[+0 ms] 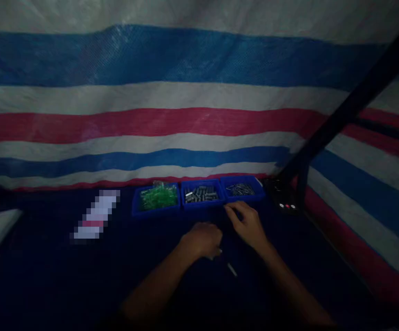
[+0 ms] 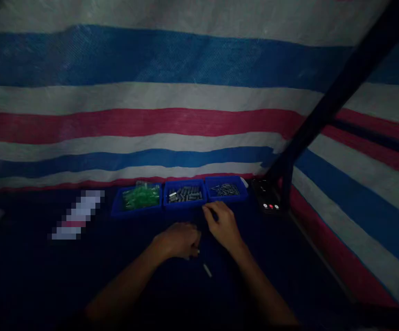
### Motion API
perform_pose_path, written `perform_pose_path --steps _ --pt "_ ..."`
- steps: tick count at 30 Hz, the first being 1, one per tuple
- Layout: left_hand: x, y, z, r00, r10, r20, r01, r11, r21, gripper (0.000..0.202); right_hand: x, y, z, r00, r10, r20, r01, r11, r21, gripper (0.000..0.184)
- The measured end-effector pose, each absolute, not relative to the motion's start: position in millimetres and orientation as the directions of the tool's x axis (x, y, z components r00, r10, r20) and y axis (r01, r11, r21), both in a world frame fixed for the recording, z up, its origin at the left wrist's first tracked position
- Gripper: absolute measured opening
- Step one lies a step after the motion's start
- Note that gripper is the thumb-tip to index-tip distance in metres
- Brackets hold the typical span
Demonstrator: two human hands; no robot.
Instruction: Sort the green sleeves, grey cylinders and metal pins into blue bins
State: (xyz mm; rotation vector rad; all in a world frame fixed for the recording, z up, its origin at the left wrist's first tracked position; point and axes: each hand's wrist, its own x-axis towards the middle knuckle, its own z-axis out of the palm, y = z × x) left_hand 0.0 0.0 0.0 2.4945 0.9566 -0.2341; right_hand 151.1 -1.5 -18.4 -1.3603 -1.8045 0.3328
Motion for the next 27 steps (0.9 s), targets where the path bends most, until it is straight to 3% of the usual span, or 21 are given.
perform_pose_path --steps 4,9,12,14,16,19,22,27 --pt "-9 10 1 0.745 0.625 -0.233 0.663 -0.658 0.357 0.009 138 1 -19 -0.105 0.878 0.468 0.656 0.415 -0.631 0.016" --pt "-31 31 12 0.773 0.623 -0.121 0.588 -0.631 0.505 0.015 125 -9 -20 -0.2 0.814 0.545 0.576 0.548 -0.607 0.015" --pt "-43 36 23 0.737 0.675 -0.002 0.487 -0.53 0.694 0.016 123 -17 -12 -0.192 0.75 0.633 0.509 0.628 -0.589 0.02" --pt "-46 35 31 0.688 0.722 0.074 0.319 -0.392 0.863 0.013 123 -19 -3 -0.2 0.71 0.675 0.49 0.669 -0.559 0.023" --pt "-47 30 37 0.623 0.772 0.124 0.149 -0.273 0.951 0.015 122 -17 9 -0.203 0.67 0.714 0.48 0.704 -0.524 0.026" --pt "-45 22 48 0.494 0.845 0.207 0.008 -0.242 0.97 0.014 118 -10 30 -0.161 0.631 0.759 0.467 0.726 -0.504 0.021" --pt "-46 16 59 0.417 0.855 0.31 -0.051 -0.318 0.947 0.019 111 -1 49 -0.091 0.666 0.741 0.445 0.693 -0.568 0.014" --pt "-51 11 70 0.245 0.877 0.413 0.046 -0.436 0.899 0.014 101 9 69 -0.092 0.739 0.668 0.241 0.667 -0.705 0.016"
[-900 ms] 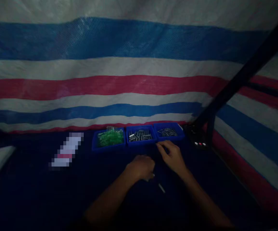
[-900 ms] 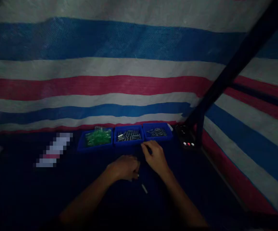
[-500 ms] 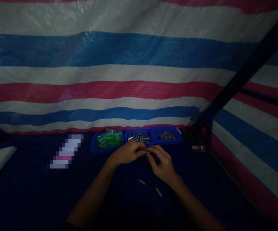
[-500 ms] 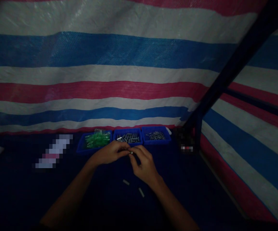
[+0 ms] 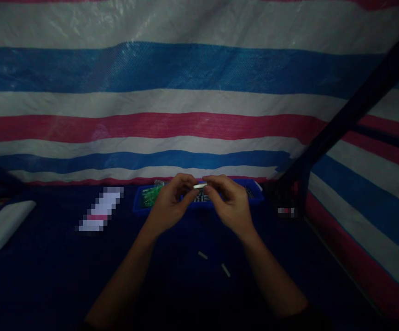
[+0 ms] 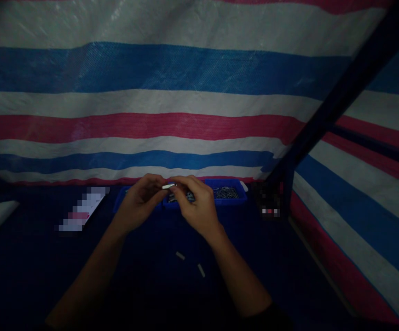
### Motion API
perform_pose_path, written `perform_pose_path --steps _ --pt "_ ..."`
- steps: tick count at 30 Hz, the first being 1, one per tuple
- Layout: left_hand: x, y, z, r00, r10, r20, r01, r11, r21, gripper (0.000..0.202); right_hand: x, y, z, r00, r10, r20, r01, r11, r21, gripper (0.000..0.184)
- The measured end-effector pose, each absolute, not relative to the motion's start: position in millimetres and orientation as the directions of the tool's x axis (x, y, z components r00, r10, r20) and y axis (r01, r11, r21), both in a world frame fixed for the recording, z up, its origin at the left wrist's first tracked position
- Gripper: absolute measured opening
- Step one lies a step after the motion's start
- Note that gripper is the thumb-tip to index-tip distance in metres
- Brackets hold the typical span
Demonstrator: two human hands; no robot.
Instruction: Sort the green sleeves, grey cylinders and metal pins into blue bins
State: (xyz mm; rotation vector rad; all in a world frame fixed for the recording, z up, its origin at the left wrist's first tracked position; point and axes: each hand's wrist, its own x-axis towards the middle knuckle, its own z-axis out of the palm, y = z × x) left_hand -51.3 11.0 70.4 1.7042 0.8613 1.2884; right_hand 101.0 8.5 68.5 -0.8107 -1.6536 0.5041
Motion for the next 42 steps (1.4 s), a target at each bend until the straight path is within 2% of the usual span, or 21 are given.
perform_pose_path --steps 4,11,15,19,21,23,25,26,30,34,42 --pt "-52 10 76 0.166 0.909 0.382 0.094 -0.4 0.912 0.012 103 17 80 -0.201 0.717 0.667 0.189 0.697 -0.692 0.019" --pt "-51 17 75 0.139 0.914 0.381 0.196 -0.402 0.894 0.031 116 30 106 -0.393 0.704 0.592 0.366 0.71 -0.602 0.009" --pt "-51 20 70 0.18 0.911 0.372 0.153 -0.399 0.904 0.028 135 39 98 -0.253 0.798 0.546 0.432 0.598 -0.675 0.013" --pt "-55 21 69 0.188 0.91 0.369 0.238 -0.407 0.882 0.028 155 55 55 -0.115 0.884 0.454 0.487 0.448 -0.75 0.015" --pt "-57 21 70 0.189 0.907 0.376 0.28 -0.416 0.865 0.026 159 64 31 -0.191 0.906 0.377 0.623 0.409 -0.667 0.014" --pt "-59 21 72 0.191 0.904 0.382 0.337 -0.426 0.84 0.023 158 71 13 -0.296 0.912 0.283 0.811 0.396 -0.43 0.015" --pt "-60 21 74 0.213 0.896 0.389 0.401 -0.443 0.802 0.022 154 78 4 -0.347 0.915 0.207 0.897 0.388 -0.211 0.017" --pt "-60 20 74 0.233 0.891 0.39 0.433 -0.454 0.779 0.021 151 81 2 -0.358 0.915 0.183 0.911 0.386 -0.146 0.017" --pt "-61 19 74 0.32 0.858 0.403 0.491 -0.514 0.704 0.016 139 96 6 -0.401 0.91 0.105 0.912 0.407 -0.042 0.019" --pt "-63 19 74 0.358 0.84 0.409 0.48 -0.541 0.691 0.013 134 106 10 -0.422 0.905 0.053 0.907 0.42 0.033 0.019" --pt "-68 24 73 0.36 0.849 0.388 0.494 -0.526 0.692 0.014 139 101 3 -0.387 0.922 0.003 0.921 0.387 0.045 0.024"
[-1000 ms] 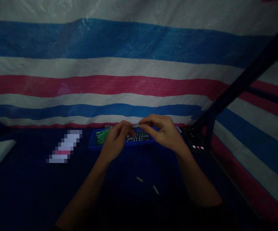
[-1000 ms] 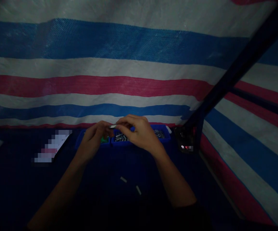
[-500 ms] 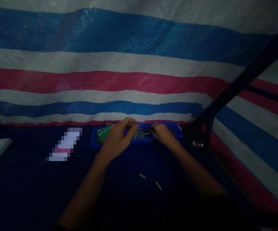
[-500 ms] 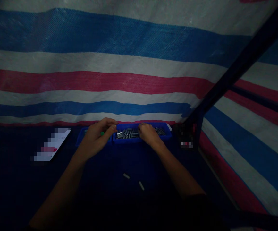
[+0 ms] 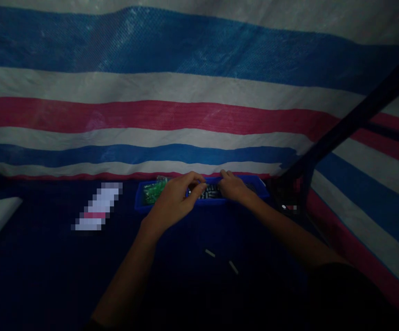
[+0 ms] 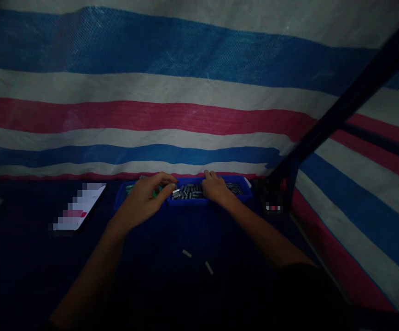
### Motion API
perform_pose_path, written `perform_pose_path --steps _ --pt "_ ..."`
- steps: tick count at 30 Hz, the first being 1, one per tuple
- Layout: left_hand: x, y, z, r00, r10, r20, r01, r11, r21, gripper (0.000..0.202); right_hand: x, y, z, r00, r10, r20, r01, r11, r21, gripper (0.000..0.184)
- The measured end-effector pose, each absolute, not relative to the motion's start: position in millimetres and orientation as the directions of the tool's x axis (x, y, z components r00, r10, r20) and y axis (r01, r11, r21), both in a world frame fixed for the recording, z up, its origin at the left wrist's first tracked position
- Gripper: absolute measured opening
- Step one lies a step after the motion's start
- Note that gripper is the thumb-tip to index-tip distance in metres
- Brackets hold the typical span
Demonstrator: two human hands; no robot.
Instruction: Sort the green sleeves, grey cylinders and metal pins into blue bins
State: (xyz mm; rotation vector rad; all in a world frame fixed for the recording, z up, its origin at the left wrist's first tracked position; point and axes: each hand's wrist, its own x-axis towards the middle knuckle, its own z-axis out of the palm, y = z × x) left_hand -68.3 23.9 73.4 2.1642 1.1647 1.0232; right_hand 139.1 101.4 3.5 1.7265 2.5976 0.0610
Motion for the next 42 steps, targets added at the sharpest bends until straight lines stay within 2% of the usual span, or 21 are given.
perform_pose_path --steps 2,4,8,10,14,16,20,23,28,31,34,38,42 --pt "-70 24 72 0.406 0.85 0.337 0.53 -0.519 0.671 0.015 142 102 5 -0.391 0.92 -0.017 0.92 0.391 0.017 0.024" --pt "-72 23 67 0.511 0.831 0.22 0.59 -0.525 0.613 0.016 148 102 7 -0.395 0.919 -0.014 0.919 0.395 -0.011 0.024" --pt "-65 15 49 0.71 0.689 -0.143 0.656 -0.575 0.489 0.017 162 93 9 -0.309 0.929 0.201 0.917 0.348 -0.197 0.028" --pt "-53 8 38 0.741 0.621 -0.254 0.66 -0.605 0.446 0.025 168 84 7 -0.247 0.922 0.297 0.885 0.339 -0.318 0.026" --pt "-27 -9 18 0.758 0.574 -0.309 0.651 -0.69 0.317 0.033 168 68 5 -0.175 0.904 0.39 0.819 0.353 -0.453 0.021" --pt "-22 -17 11 0.747 0.577 -0.33 0.66 -0.699 0.274 0.03 163 59 4 -0.167 0.885 0.435 0.789 0.384 -0.479 0.018" --pt "-25 -17 4 0.75 0.58 -0.317 0.658 -0.702 0.273 0.012 143 31 -6 -0.139 0.858 0.495 0.708 0.436 -0.556 0.016" --pt "-33 -5 2 0.782 0.58 -0.225 0.621 -0.697 0.36 0.012 126 2 -23 -0.107 0.866 0.489 0.621 0.442 -0.648 0.014" --pt "-45 16 6 0.735 0.677 -0.042 0.603 -0.624 0.497 0.014 111 -26 -37 -0.115 0.904 0.411 0.53 0.406 -0.744 0.013" --pt "-50 20 13 0.688 0.725 0.028 0.582 -0.575 0.575 0.011 111 -25 -34 -0.112 0.916 0.385 0.57 0.377 -0.73 0.011" --pt "-52 19 19 0.692 0.719 0.067 0.543 -0.579 0.609 0.006 113 -22 -32 -0.21 0.9 0.381 0.61 0.425 -0.668 0.027" --pt "-53 15 24 0.736 0.674 0.064 0.52 -0.623 0.585 0.007 114 -24 -34 -0.271 0.876 0.398 0.606 0.477 -0.637 0.03" --pt "-53 11 28 0.754 0.654 0.065 0.519 -0.654 0.551 0.011 114 -27 -36 -0.3 0.875 0.38 0.524 0.484 -0.701 0.03"
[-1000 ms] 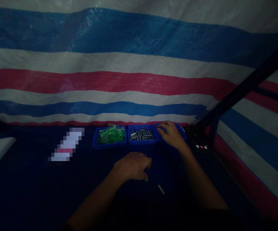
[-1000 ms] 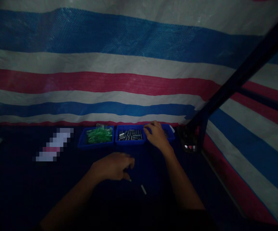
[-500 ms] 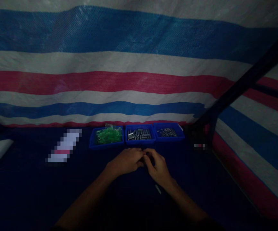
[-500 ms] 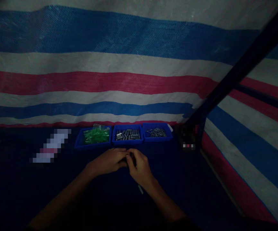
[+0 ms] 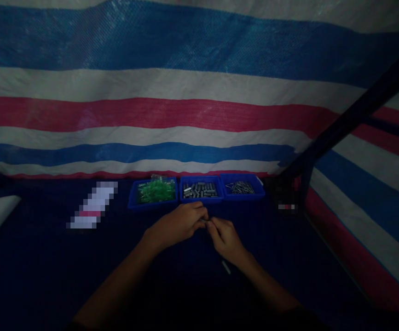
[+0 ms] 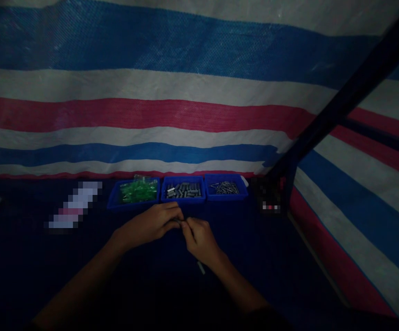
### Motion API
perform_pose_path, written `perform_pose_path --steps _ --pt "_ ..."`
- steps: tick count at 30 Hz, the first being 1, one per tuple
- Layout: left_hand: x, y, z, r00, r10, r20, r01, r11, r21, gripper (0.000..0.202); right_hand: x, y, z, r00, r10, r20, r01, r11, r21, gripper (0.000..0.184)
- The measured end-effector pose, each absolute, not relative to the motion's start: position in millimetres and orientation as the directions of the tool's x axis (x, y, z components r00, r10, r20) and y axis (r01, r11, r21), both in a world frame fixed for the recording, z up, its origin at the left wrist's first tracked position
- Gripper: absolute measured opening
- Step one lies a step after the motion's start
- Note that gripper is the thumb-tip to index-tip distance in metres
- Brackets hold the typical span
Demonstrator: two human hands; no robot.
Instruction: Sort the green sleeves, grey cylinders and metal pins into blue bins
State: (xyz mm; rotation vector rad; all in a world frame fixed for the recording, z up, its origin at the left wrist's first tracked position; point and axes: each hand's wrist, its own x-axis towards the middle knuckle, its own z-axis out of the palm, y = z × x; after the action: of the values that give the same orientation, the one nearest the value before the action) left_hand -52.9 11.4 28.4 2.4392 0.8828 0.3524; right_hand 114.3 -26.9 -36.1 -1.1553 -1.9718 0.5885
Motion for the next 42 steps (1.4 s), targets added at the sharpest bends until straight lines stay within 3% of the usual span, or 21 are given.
perform_pose_path --steps 6,9,12,15,17,23,28,31,33,37,40,42 --pt "-54 10 41 0.818 0.573 0.054 0.395 -0.627 0.671 0.012 115 -24 -39 -0.236 0.889 0.391 0.449 0.457 -0.768 0.033" --pt "-55 16 41 0.801 0.591 0.099 0.368 -0.616 0.697 0.017 119 -23 -38 -0.134 0.87 0.474 0.501 0.472 -0.725 0.028" --pt "-56 21 38 0.762 0.636 0.123 0.392 -0.604 0.694 0.021 122 -26 -35 -0.113 0.806 0.581 0.529 0.544 -0.651 0.01" --pt "-56 24 34 0.781 0.616 0.105 0.349 -0.57 0.744 0.02 121 -29 -33 -0.192 0.735 0.651 0.522 0.638 -0.566 0.027" --pt "-55 23 31 0.773 0.629 0.085 0.321 -0.503 0.802 0.021 119 -30 -33 -0.223 0.702 0.676 0.508 0.676 -0.534 0.027" --pt "-56 23 24 0.747 0.665 0.006 0.325 -0.373 0.869 0.024 117 -28 -36 -0.16 0.741 0.652 0.522 0.624 -0.582 0.014" --pt "-54 19 24 0.743 0.667 -0.051 0.439 -0.429 0.789 0.035 126 -16 -35 -0.095 0.818 0.567 0.578 0.509 -0.638 0.014" --pt "-42 1 26 0.678 0.731 -0.07 0.586 -0.481 0.653 0.045 136 3 -23 0.098 0.827 0.554 0.596 0.397 -0.698 0.017" --pt "-31 -16 25 0.718 0.693 -0.062 0.6 -0.572 0.56 0.041 141 19 -12 0.197 0.8 0.567 0.59 0.365 -0.72 0.015" --pt "-13 -44 9 0.86 0.495 -0.122 0.494 -0.75 0.441 0.036 131 49 3 -0.029 0.889 0.456 0.705 0.342 -0.621 0.011" --pt "-8 -48 -4 0.879 0.466 -0.103 0.47 -0.805 0.361 0.037 115 68 2 -0.174 0.935 0.308 0.787 0.32 -0.527 0.008" --pt "-7 -45 -9 0.873 0.479 -0.092 0.482 -0.816 0.319 0.03 105 78 -2 -0.185 0.935 0.302 0.793 0.324 -0.516 0.01"
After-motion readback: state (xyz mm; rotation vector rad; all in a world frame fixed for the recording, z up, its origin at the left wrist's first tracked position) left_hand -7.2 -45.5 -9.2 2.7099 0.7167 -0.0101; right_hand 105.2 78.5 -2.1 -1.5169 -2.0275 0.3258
